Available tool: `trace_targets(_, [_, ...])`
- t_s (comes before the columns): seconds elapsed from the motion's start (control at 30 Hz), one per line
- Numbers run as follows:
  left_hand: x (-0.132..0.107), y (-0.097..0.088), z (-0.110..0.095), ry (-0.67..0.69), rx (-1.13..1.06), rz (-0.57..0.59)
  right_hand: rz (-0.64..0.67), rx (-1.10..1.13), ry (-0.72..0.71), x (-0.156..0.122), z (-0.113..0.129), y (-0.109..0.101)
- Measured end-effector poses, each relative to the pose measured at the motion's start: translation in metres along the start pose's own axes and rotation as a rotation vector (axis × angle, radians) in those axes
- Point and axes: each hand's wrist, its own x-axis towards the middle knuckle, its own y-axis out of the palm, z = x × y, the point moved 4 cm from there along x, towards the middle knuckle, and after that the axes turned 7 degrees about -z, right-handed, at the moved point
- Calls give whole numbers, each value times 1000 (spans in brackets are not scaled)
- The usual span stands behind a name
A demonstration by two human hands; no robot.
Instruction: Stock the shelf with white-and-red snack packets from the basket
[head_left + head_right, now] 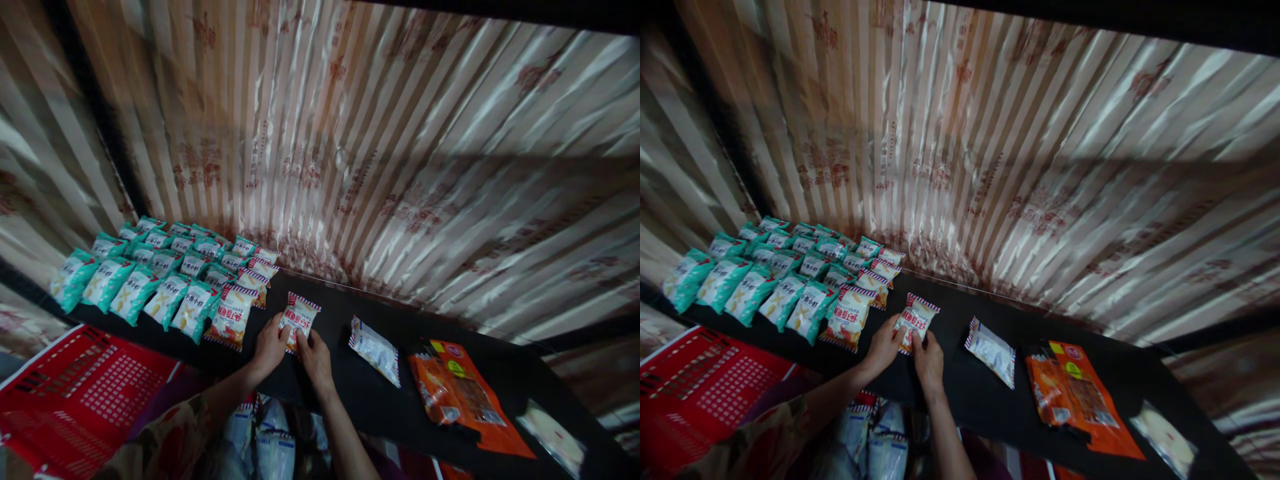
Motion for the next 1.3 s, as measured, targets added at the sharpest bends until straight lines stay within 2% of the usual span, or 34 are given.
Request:
trace_targets(0.3, [38,11,-3,86,87,-73,-68,-81,11,39,8,11])
trace_targets(0.4, [42,15,-1,132,88,-89,-78,-88,12,52,12,18])
trace_targets(0.53, [47,24,4,229,191,-99,-87,-126,6,67,20,26])
trace_targets(0.73, [51,31,13,392,276,-206,-99,-194,-2,88,23,37])
trace_targets(0.87, [55,34,18,424,276,-254,-96,-210,-14,100,22,44])
trace_targets(1.3, [69,32,18,352,229,-121,-82,-214,-2,127,21,50])
